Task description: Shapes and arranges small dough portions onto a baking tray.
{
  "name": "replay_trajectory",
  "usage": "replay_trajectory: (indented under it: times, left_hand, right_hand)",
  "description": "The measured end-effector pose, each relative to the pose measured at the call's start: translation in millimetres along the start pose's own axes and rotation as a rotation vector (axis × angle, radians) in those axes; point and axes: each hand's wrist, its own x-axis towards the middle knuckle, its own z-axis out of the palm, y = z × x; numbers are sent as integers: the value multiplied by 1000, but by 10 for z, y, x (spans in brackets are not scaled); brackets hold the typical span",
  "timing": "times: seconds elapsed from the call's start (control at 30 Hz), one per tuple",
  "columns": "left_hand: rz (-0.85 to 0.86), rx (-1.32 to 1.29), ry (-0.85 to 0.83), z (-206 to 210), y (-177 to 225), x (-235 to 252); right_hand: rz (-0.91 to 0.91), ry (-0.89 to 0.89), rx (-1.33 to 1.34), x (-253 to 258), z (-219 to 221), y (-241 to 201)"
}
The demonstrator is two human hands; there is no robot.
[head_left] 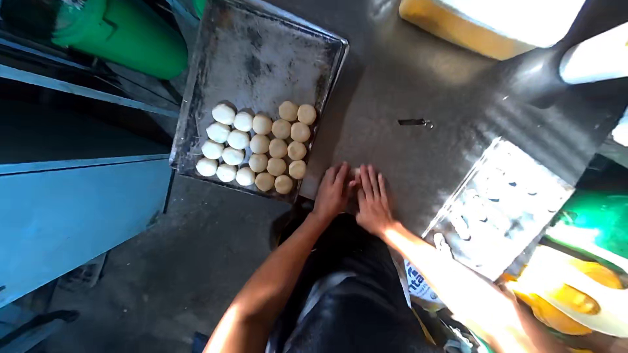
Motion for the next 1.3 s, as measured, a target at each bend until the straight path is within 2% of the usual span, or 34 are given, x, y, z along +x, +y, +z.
replay_trajectory:
  times: [0.07,0.13,0.23,0.33,0.43,0.5,0.6,0.67,0.77,0.83,0.93,1.0,1.07,1.23,1.3]
  left_hand:
    - [79,22,-44,86,-33,-42]
    - [134,19,-85,157,-24,-133]
    - [159,-21,-75,147,39,-190]
    - [92,-15,-21,-36,119,-72]
    - [-61,142,-24,-268,13,81]
    - [-142,237,-99,-265,-184,91]
    - [-109,189,-115,-116,-388,38]
    - [-87,209,-73,-45,-424,23]
    - [-75,212,-51,-23,-466,-4]
    - [-82,188,-69,-22,-461,-41]
    - [-70,155,-74,-19,-493,9]
    - [-68,161,-83,-18,-497,11]
    - [-41,177,-58,-23,-487,-5]
    - [-10,204,-14,-17,-495,31]
    - [-13,194,-30,-13,-493,-30]
  right_hand:
    - [-1,18,66,-474,-98,-102]
    - [57,71,90,-454,-250,-47]
    - [47,16,88,-47,-354,124]
    - [-5,77,84,408,-421,267]
    - [207,44,47,595,-556,241]
    - [260,5,57,640,-609,110]
    - [160,123,-25,949,-333,92]
    - [164,184,-133,1341,-51,326]
    - [214,202,-154,1665,-19,432]
    - [191,133,-156,1139,-60,200]
    - [132,47,-113,-23,67,-184]
    - [110,-17,-105,-356,19,-318]
    - [110,-17,-134,-55,-35,-231]
    - [242,117,-245,1746,-153,465]
    - [265,211,-233,1952,-145,566]
